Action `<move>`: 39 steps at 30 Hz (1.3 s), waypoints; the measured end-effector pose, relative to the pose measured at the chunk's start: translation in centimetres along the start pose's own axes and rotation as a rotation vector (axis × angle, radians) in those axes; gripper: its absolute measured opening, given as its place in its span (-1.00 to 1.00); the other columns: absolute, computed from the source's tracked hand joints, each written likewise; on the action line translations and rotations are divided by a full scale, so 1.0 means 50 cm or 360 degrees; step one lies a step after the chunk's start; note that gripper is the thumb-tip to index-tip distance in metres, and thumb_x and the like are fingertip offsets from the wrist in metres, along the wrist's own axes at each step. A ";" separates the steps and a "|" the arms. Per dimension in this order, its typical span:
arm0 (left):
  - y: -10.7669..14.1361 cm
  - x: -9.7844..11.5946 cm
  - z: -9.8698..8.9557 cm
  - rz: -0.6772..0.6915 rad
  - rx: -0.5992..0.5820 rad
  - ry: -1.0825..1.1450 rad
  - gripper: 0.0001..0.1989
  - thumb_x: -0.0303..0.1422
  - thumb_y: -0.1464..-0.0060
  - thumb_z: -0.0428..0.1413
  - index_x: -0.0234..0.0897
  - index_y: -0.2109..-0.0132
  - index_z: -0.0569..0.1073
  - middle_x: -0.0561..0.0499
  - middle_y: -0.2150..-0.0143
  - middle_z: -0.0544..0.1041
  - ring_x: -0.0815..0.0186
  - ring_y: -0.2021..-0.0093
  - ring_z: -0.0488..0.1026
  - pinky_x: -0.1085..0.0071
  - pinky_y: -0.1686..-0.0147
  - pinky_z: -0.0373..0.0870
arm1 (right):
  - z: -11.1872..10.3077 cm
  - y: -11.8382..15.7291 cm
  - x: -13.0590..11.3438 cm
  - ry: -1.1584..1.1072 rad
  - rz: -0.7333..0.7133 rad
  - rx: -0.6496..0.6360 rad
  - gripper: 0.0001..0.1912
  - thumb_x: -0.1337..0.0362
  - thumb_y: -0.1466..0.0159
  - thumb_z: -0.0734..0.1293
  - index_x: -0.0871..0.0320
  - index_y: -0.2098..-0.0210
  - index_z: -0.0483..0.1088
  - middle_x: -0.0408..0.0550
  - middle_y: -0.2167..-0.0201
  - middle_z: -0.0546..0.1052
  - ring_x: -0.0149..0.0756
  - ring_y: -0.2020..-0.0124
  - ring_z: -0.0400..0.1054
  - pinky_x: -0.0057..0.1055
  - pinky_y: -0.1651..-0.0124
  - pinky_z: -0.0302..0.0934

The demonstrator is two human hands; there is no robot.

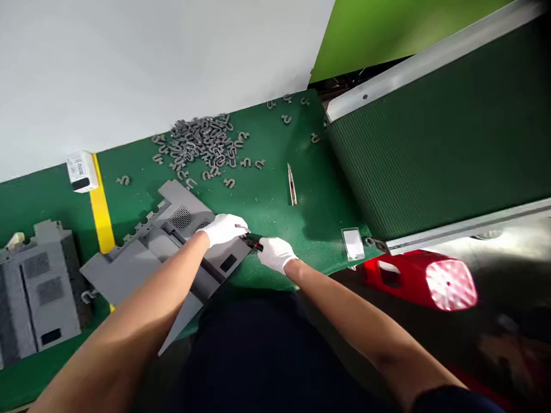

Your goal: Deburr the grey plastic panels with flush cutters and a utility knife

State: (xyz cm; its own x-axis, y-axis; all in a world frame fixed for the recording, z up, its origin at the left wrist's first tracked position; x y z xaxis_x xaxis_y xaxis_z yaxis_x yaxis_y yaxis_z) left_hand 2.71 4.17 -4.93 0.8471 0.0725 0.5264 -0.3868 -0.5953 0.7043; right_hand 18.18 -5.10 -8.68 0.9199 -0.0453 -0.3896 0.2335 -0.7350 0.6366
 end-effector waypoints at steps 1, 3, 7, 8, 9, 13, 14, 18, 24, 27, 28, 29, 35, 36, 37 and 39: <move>0.000 0.000 0.000 -0.0012 -0.0004 0.0015 -0.72 -0.18 -0.14 0.13 -0.10 0.11 0.69 0.07 0.06 0.71 0.16 0.05 0.59 0.35 0.07 0.42 | 0.001 0.000 -0.002 0.0001 0.0004 0.0001 -0.72 0.15 -0.36 0.26 0.03 0.07 0.57 0.02 0.18 0.70 -0.05 0.15 0.62 -0.31 0.21 0.38; 0.000 0.001 0.001 -0.0027 -0.0009 0.0034 -0.72 -0.18 -0.14 0.14 -0.10 0.11 0.69 0.07 0.06 0.71 0.16 0.04 0.59 0.36 0.07 0.42 | 0.003 0.000 -0.006 0.0008 0.0010 0.0006 -0.69 0.11 -0.39 0.24 0.06 0.06 0.57 0.05 0.19 0.69 -0.05 0.16 0.62 -0.30 0.20 0.38; -0.002 0.002 0.004 -0.0021 -0.0010 0.0020 -0.72 -0.19 -0.14 0.14 -0.10 0.11 0.70 0.06 0.06 0.71 0.16 0.05 0.59 0.36 0.08 0.43 | 0.005 0.001 -0.007 0.0049 0.0021 0.0029 -0.64 0.10 -0.43 0.21 0.13 0.05 0.57 0.15 0.18 0.68 0.00 0.14 0.61 -0.25 0.14 0.40; -0.003 0.001 0.005 -0.0023 -0.0009 0.0010 -0.72 -0.19 -0.14 0.13 -0.10 0.11 0.70 0.06 0.06 0.71 0.16 0.06 0.59 0.36 0.09 0.43 | 0.005 0.001 -0.007 0.0060 0.0023 0.0029 -0.64 0.11 -0.43 0.21 0.14 0.06 0.57 0.17 0.18 0.68 0.00 0.14 0.61 -0.24 0.13 0.40; -0.003 0.000 0.005 -0.0028 -0.0008 0.0004 -0.71 -0.19 -0.14 0.13 -0.10 0.10 0.70 0.05 0.06 0.71 0.15 0.06 0.59 0.35 0.10 0.43 | 0.004 0.001 -0.006 0.0071 0.0024 0.0027 -0.65 0.12 -0.43 0.21 0.15 0.06 0.57 0.18 0.18 0.68 0.01 0.14 0.61 -0.24 0.12 0.40; -0.002 0.002 0.004 -0.0038 -0.0003 -0.0003 -0.71 -0.20 -0.14 0.13 -0.09 0.10 0.70 0.05 0.06 0.71 0.15 0.07 0.59 0.35 0.12 0.43 | -0.001 0.004 -0.005 0.0095 0.0011 0.0015 -0.68 0.18 -0.42 0.23 0.16 0.05 0.57 0.18 0.17 0.67 0.02 0.11 0.60 -0.22 0.09 0.41; -0.001 0.004 0.002 -0.0033 0.0002 -0.0005 -0.72 -0.21 -0.14 0.13 -0.10 0.11 0.70 0.05 0.07 0.71 0.15 0.07 0.59 0.34 0.12 0.43 | -0.003 0.005 -0.007 0.0095 0.0005 0.0011 -0.69 0.19 -0.42 0.23 0.15 0.03 0.56 0.17 0.15 0.67 0.01 0.10 0.60 -0.22 0.08 0.41; 0.005 0.010 -0.001 -0.0046 0.0009 0.0040 -0.74 -0.23 -0.11 0.14 -0.11 0.14 0.70 0.05 0.08 0.71 0.16 0.08 0.59 0.34 0.09 0.43 | -0.008 0.010 -0.019 0.0072 0.0016 -0.0039 -0.71 0.27 -0.36 0.30 0.16 -0.01 0.54 0.18 0.07 0.66 -0.02 0.07 0.59 -0.25 0.09 0.41; 0.012 0.012 -0.004 -0.0074 0.0019 0.0077 -0.74 -0.22 -0.09 0.16 -0.11 0.14 0.70 0.04 0.04 0.71 0.15 0.05 0.60 0.34 0.08 0.45 | -0.005 -0.003 -0.034 0.0000 0.0056 -0.0079 -0.72 0.26 -0.34 0.31 0.12 0.01 0.57 0.14 0.10 0.67 -0.02 0.10 0.60 -0.26 0.11 0.41; 0.013 0.013 -0.004 -0.0062 0.0017 0.0073 -0.74 -0.22 -0.10 0.16 -0.11 0.14 0.70 0.05 0.03 0.71 0.15 0.04 0.60 0.34 0.07 0.46 | 0.002 -0.010 -0.030 -0.0039 0.0059 -0.0063 -0.71 0.19 -0.38 0.28 0.08 0.01 0.57 0.10 0.15 0.68 -0.04 0.12 0.61 -0.27 0.11 0.40; 0.012 0.013 -0.004 -0.0051 0.0014 0.0060 -0.74 -0.22 -0.10 0.15 -0.11 0.14 0.70 0.05 0.03 0.71 0.14 0.04 0.60 0.34 0.07 0.46 | 0.004 -0.011 -0.028 -0.0049 0.0060 -0.0050 -0.70 0.18 -0.39 0.27 0.08 0.01 0.58 0.11 0.15 0.68 -0.03 0.12 0.60 -0.26 0.11 0.39; 0.010 0.014 -0.004 -0.0040 0.0011 0.0039 -0.74 -0.22 -0.11 0.15 -0.11 0.15 0.70 0.04 0.03 0.71 0.13 0.04 0.60 0.34 0.06 0.46 | 0.007 -0.013 -0.026 -0.0057 0.0062 -0.0037 -0.70 0.17 -0.40 0.27 0.09 0.02 0.58 0.12 0.15 0.68 -0.03 0.11 0.60 -0.26 0.09 0.39; -0.004 0.002 0.003 -0.0068 0.0049 0.0015 -0.70 -0.19 -0.15 0.12 -0.07 0.08 0.71 0.02 0.02 0.71 0.08 0.02 0.59 0.27 0.07 0.45 | 0.010 -0.015 -0.011 -0.0160 0.0115 -0.0007 -0.72 0.21 -0.35 0.33 0.17 0.05 0.60 0.24 0.13 0.67 0.06 0.05 0.58 -0.19 0.00 0.35; -0.004 0.001 0.004 -0.0067 0.0057 0.0059 -0.71 -0.19 -0.15 0.13 -0.07 0.10 0.71 0.02 0.04 0.72 0.07 0.03 0.59 0.26 0.08 0.45 | 0.008 -0.014 -0.006 -0.0200 0.0129 -0.0004 -0.72 0.20 -0.35 0.33 0.16 0.05 0.60 0.24 0.12 0.66 0.08 0.04 0.57 -0.18 -0.01 0.34; -0.002 0.002 0.002 -0.0048 0.0079 0.0128 -0.72 -0.19 -0.15 0.13 -0.08 0.11 0.70 0.01 0.06 0.72 0.08 0.05 0.60 0.25 0.08 0.45 | 0.004 -0.013 0.000 -0.0251 0.0146 -0.0001 -0.73 0.19 -0.36 0.33 0.15 0.07 0.60 0.23 0.12 0.67 0.07 0.04 0.57 -0.18 0.00 0.34; 0.002 0.004 -0.022 0.0015 0.0228 0.0320 -0.73 -0.18 -0.17 0.14 -0.12 0.14 0.69 0.00 0.08 0.72 0.09 0.07 0.60 0.24 0.05 0.46 | -0.003 -0.006 0.017 -0.0383 0.0201 -0.0002 -0.75 0.15 -0.37 0.32 0.12 0.12 0.58 0.16 0.14 0.67 0.00 0.08 0.57 -0.25 0.06 0.34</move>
State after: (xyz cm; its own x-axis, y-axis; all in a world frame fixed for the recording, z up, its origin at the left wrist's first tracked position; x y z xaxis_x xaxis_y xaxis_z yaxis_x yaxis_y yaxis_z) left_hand 2.44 5.01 -4.22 0.7485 0.2156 0.6271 -0.3265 -0.7032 0.6315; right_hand 18.94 -4.81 -9.13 0.8403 -0.2960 -0.4542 0.1225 -0.7124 0.6910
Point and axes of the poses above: each hand's wrist, its own y-axis away from the middle knuckle, its own z-axis out of the palm, x = y × z, the point moved 7 cm from there along -y, towards the middle knuckle
